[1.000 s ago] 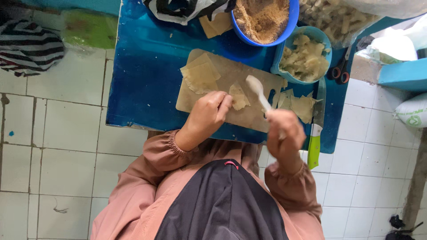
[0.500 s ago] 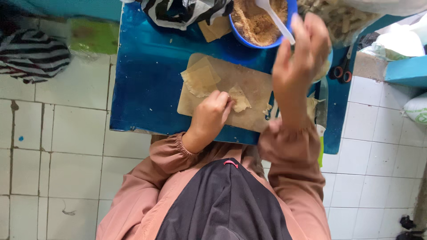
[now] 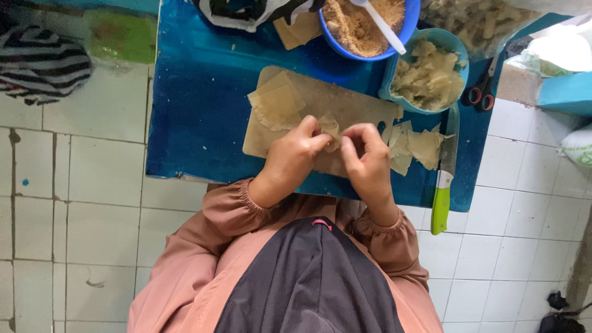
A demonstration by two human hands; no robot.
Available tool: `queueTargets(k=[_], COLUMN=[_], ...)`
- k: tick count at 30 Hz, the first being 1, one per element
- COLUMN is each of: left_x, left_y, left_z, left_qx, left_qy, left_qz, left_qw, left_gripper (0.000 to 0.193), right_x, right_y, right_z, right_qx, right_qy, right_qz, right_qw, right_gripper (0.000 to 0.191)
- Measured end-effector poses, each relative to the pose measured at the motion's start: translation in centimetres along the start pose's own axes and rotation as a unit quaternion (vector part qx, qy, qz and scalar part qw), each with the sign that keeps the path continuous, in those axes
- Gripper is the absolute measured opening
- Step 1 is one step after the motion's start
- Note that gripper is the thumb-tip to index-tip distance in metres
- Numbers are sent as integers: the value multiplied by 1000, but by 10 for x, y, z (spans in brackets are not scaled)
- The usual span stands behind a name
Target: The person folds thin square pastry wrappers on a cutting board, pressing and shaping each piece by hand and setting folded pieces aside. They occasionally scoop brown filling from a blue bowl with a spoon and place it onto a wrapper before folding it closed.
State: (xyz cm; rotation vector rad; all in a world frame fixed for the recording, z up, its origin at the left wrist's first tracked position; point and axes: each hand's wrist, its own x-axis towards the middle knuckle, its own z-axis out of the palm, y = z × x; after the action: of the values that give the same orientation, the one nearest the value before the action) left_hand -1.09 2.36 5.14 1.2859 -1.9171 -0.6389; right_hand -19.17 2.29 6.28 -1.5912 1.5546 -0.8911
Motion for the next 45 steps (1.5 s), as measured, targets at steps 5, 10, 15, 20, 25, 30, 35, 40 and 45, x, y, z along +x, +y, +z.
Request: queueTargets(k=[5,10,15,20,25,30,35,40,45], left_x=[2,1,-3,-12,-8,-1,6,13,14], left_y=[-3,-6,-5,-9,-11,-12,-16,-20,-17], left_z=[3,6,2,-20,-34,-31,-17,-15,-20], left_qx=[3,-42,44,97,140,151,142,118,71], left_qy=[9,24,35,-6,-34,-25,-33,-44,-37], left_qz=[-2,-21,11,85,156,170,139,116,121], left_qw=[1000,999,998,992,977,974,979,985,989], left_gripper=[15,10,6,20,24,21,14,7,16], right_x=[1,4,0,-6,1,6,0,-4,7], right_y=[2,0,-15,-24,-10,0,-6,-9,-4], right_z=[7,15,11,-16,-10,6,3,4,7], right_qx=[146,-3,-191,-318,-281,-125,-188,-271,-169], right_qy=[21,40,28,-56,-30,6,9,32,12], right_qz=[5,-67,-214,-328,-331,-168,-249,-324,-210], right_qw=[989,997,958,888,900,978,950,906,963], right_gripper=[20,20,13,27,11,6,10,17,10])
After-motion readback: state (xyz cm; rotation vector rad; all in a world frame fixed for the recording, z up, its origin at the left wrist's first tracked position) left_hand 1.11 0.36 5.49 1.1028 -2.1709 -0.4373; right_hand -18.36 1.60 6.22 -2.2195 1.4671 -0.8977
